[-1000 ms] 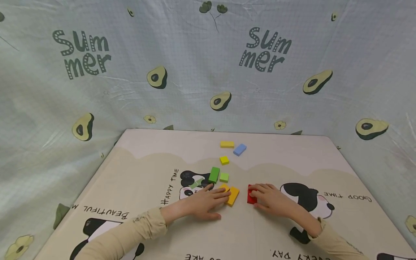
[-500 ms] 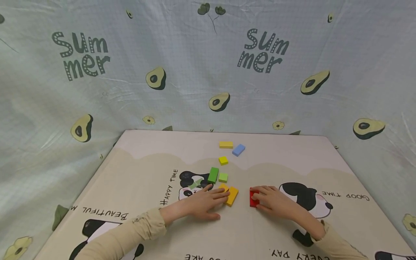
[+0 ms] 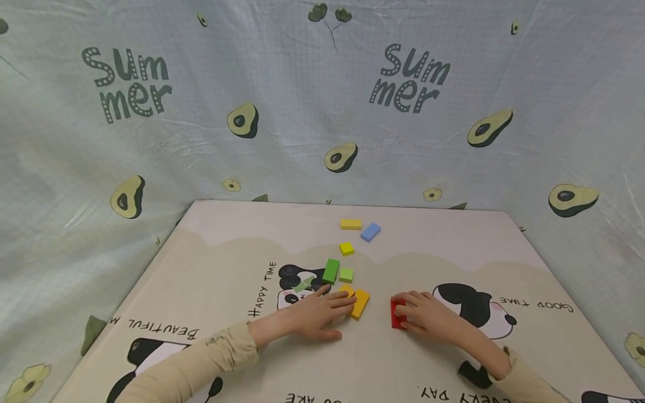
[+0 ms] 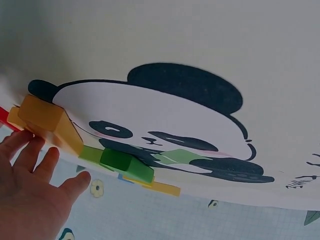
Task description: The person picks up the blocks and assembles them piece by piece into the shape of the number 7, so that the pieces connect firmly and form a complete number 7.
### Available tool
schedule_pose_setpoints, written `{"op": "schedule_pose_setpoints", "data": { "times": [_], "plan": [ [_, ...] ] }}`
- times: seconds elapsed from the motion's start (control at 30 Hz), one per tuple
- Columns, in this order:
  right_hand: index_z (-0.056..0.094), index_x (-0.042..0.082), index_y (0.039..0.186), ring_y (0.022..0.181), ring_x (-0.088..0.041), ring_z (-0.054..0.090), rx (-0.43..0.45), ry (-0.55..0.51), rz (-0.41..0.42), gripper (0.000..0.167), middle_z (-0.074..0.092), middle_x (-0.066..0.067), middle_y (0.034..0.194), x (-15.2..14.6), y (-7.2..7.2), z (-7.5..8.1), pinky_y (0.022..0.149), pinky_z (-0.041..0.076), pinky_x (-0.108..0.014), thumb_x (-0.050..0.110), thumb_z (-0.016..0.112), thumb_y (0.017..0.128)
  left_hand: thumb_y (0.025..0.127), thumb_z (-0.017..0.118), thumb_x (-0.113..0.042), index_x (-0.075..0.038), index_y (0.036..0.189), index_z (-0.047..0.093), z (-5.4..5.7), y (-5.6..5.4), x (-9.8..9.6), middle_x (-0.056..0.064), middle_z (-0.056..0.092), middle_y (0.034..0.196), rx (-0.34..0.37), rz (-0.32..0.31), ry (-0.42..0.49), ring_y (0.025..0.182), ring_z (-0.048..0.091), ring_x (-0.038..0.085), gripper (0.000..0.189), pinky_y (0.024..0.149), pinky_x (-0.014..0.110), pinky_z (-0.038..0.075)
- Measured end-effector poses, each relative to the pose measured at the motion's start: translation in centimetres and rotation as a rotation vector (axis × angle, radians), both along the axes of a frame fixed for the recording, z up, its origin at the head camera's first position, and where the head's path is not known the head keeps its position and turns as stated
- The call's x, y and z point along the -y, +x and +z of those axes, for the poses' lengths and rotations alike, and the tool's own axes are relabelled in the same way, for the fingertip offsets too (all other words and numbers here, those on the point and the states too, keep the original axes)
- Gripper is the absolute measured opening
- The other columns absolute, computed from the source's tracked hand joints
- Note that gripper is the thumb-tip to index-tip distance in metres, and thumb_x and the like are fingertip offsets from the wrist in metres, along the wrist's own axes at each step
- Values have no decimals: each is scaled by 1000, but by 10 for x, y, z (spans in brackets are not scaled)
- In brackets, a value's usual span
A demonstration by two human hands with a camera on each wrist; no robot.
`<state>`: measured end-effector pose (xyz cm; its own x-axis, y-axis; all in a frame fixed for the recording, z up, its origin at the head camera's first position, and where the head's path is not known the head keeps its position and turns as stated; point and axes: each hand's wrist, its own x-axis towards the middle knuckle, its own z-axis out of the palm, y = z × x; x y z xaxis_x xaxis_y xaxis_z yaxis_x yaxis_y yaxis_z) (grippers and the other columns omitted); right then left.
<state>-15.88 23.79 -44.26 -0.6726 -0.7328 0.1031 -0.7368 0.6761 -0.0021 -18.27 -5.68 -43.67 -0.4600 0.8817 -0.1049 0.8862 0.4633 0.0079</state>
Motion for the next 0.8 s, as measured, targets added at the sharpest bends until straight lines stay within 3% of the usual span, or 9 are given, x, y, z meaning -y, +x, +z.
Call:
{"op": "schedule_pose_setpoints", "data": {
  "times": [0.43,0.8],
  "plan": [
    [55,31,94,105,-17,50,62,15,-4,20,53,4,117,1,13,1,79,41,-38,34,66,77,89,44,-45,-16,140,30,0,0,0,-4,27,147,-14,-2,0,135,26,16,61,108,47,21],
    [57,31,95,102,-17,51,80,-18,33,20,54,3,115,1,17,4,80,44,-44,32,66,77,89,45,-44,-19,136,37,4,-1,-2,-4,31,145,-42,-17,-13,134,29,16,55,107,47,24]
  ]
}}
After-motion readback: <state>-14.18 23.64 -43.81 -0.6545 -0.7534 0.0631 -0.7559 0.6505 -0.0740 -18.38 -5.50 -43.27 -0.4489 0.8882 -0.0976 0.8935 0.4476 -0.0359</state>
